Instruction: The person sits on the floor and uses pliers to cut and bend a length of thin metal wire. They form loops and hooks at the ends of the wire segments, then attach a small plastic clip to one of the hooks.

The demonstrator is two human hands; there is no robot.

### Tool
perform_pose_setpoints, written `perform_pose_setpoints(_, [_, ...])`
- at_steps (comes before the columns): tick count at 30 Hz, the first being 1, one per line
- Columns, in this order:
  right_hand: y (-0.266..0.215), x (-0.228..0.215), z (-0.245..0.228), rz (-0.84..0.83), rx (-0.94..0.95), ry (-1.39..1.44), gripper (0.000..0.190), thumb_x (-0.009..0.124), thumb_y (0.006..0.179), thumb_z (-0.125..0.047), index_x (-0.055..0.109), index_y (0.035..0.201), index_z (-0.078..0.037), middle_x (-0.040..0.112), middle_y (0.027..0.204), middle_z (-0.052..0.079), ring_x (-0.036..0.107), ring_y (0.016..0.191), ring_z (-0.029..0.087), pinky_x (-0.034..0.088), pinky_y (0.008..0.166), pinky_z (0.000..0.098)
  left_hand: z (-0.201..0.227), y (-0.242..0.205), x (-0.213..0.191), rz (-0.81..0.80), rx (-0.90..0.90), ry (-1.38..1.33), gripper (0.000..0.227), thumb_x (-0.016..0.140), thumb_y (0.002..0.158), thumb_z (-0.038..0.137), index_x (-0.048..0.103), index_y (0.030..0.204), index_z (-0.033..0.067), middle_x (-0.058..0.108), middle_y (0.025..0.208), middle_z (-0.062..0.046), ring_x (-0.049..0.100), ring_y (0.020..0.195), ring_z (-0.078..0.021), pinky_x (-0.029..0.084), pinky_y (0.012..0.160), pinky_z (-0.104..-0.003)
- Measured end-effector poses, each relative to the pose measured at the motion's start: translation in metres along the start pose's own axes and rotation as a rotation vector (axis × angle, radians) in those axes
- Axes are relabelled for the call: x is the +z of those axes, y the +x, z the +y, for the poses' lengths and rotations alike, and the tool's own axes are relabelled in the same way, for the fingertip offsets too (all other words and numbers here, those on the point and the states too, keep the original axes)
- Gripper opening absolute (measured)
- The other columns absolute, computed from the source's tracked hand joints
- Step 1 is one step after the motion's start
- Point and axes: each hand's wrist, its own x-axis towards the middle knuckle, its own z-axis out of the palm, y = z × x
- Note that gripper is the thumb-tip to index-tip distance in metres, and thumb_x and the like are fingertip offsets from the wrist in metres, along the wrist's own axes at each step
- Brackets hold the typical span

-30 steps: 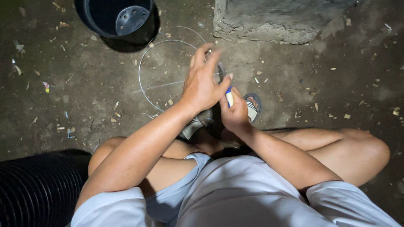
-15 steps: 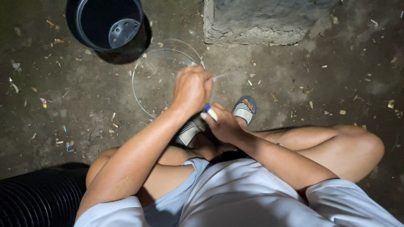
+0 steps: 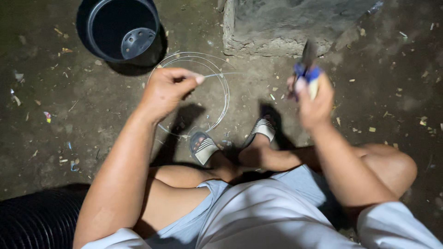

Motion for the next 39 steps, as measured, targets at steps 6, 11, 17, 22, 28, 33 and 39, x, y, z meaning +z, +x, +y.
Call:
perform_pose_setpoints(6, [0.061,-0.018,0.004,-0.086,0.217,0.362,0.026,0.064,0.104,-0.013,0.055,0.127,-0.006,0.069,0.101,0.013,0.068,0.076,0.019,0.057,0.066,0.0332,0.006,-0.008,-0.015,-0.036,0.03,-0.494,0.016,0.072,0.1,0.015,0.076,0.1,0.0001,0.073,0.089,-0.007,0.069,0.075,-0.0124,0.056,0.068,-0.026])
perform_pose_setpoints(11, [0.049,-0.007,0.001,-0.352,0.317,0.144,0.036,0.067,0.094,-0.012,0.058,0.128,-0.003,0.074,0.109,0.006,0.066,0.073,0.014,0.056,0.066,0.0292,0.005,-0.008,-0.011,0.058,0.116,-0.725,0.021,0.065,0.104,0.022,0.07,0.107,0.0021,0.077,0.106,-0.014,0.076,0.089,-0.0188,0.062,0.077,-0.03])
perform_pose_setpoints(17, [0.025,0.002,-0.025,-0.681,0.35,-0.091,0.028,0.073,0.091,-0.017,0.068,0.115,-0.004,0.073,0.094,0.001,0.064,0.078,0.01,0.054,0.07,0.0277,-0.003,0.001,-0.029,0.325,0.173,-0.908,0.019,0.062,0.106,0.021,0.065,0.101,0.0038,0.075,0.1,-0.016,0.076,0.088,-0.023,0.063,0.076,-0.032])
perform_pose_setpoints(22, [0.016,-0.015,-0.044,-0.546,0.304,-0.662,0.024,0.077,0.088,-0.021,0.071,0.108,-0.01,0.069,0.078,0.006,0.062,0.069,0.016,0.051,0.065,0.0333,-0.008,-0.009,-0.102,0.673,0.283,-0.929,0.012,0.061,0.105,0.015,0.064,0.103,0.0035,0.064,0.079,-0.009,0.066,0.072,-0.02,0.056,0.066,-0.032])
perform_pose_setpoints(28, [0.008,-0.035,-0.059,-0.17,0.339,-0.693,0.021,0.074,0.096,-0.021,0.07,0.113,-0.009,0.07,0.077,0.006,0.065,0.069,0.016,0.05,0.063,0.034,-0.022,-0.028,-0.115,0.873,0.298,-0.907,0.027,0.057,0.11,0.027,0.065,0.096,0.005,0.057,0.071,-0.004,0.056,0.06,-0.0157,0.044,0.055,-0.03])
perform_pose_setpoints(33, [0.004,-0.033,-0.087,-0.007,0.077,-0.84,0.015,0.073,0.104,-0.014,0.068,0.115,-0.005,0.071,0.085,0.013,0.073,0.078,0.027,0.054,0.069,0.0374,-0.012,-0.016,-0.004,0.199,0.057,-0.425,0.05,0.042,0.108,0.038,0.073,0.102,-0.0007,0.078,0.08,-0.016,0.077,0.064,-0.0234,0.063,0.058,-0.033])
perform_pose_setpoints(39, [-0.024,0.008,-0.116,-0.126,-0.171,-0.878,0.033,0.071,0.091,-0.004,0.066,0.123,-0.006,0.069,0.096,0.02,0.07,0.088,0.04,0.055,0.074,0.0455,0.013,-0.011,0.07,-0.002,-0.186,-0.787,0.052,0.049,0.102,0.042,0.042,0.143,0.0085,0.071,0.126,-0.025,0.072,0.115,-0.0308,0.059,0.093,-0.039])
